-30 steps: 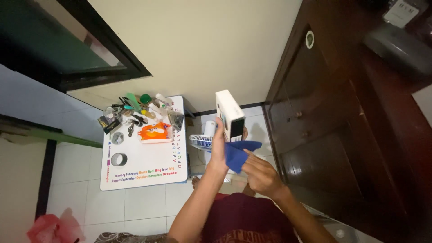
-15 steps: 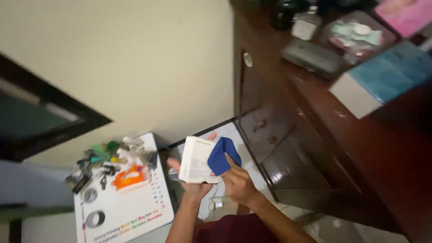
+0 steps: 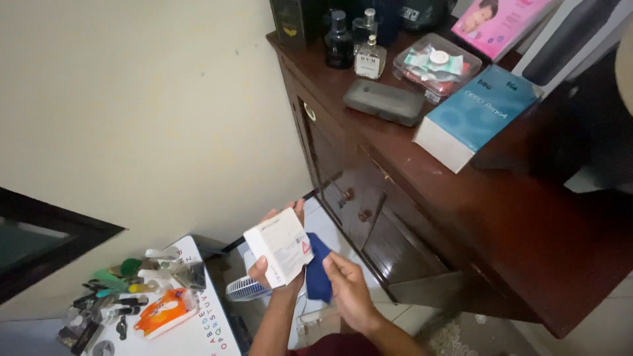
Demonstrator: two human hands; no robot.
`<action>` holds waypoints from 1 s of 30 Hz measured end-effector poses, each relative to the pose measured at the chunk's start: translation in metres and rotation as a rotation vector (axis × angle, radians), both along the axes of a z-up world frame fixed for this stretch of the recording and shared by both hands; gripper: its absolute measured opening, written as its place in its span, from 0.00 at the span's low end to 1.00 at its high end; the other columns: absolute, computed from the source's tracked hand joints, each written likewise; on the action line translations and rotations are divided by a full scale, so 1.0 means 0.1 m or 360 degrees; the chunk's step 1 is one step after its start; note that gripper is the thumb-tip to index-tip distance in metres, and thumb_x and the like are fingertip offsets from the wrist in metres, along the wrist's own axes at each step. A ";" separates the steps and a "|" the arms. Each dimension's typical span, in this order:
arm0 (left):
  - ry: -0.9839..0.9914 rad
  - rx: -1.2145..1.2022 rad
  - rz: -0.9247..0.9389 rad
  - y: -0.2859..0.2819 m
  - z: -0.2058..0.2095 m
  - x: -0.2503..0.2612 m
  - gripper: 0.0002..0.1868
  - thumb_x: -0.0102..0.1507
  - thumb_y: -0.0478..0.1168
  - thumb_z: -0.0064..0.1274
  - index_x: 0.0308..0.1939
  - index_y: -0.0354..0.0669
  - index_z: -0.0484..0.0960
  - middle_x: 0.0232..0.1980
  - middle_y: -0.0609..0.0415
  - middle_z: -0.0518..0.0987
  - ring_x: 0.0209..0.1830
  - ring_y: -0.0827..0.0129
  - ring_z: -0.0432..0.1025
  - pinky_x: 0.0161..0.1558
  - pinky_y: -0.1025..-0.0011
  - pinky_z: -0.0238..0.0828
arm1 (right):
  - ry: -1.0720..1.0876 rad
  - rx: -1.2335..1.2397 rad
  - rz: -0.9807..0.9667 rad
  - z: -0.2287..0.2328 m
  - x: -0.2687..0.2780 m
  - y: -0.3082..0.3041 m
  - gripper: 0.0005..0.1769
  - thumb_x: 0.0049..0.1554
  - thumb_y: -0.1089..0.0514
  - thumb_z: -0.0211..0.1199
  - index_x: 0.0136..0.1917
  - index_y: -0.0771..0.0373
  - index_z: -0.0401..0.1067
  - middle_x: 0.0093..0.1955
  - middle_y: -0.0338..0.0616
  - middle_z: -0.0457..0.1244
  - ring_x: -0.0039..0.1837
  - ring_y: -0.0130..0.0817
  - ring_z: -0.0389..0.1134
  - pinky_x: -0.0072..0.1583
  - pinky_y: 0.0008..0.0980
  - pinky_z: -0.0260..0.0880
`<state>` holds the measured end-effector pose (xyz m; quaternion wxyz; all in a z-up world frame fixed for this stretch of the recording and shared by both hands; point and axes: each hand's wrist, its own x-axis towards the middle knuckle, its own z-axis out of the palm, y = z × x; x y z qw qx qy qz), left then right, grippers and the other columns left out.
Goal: The person wipes several small items with a blue cloth, including a phone case, a pink package, a plastic container, a white box, a roll of tape, and a plastic-wrapped item, then places them on a wooden cabinet.
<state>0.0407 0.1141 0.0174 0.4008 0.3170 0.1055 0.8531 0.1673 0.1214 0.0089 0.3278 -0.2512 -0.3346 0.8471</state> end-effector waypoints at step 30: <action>0.1369 -0.0607 0.0721 0.26 0.50 0.21 0.28 0.73 0.46 0.44 0.72 0.49 0.49 0.71 0.43 0.63 0.63 0.63 0.63 0.59 0.67 0.68 | -0.1314 0.1534 -0.0010 0.97 0.70 0.90 0.22 0.52 0.44 0.68 0.57 0.53 0.75 0.51 0.32 0.71 0.50 0.31 0.72 0.47 0.32 0.69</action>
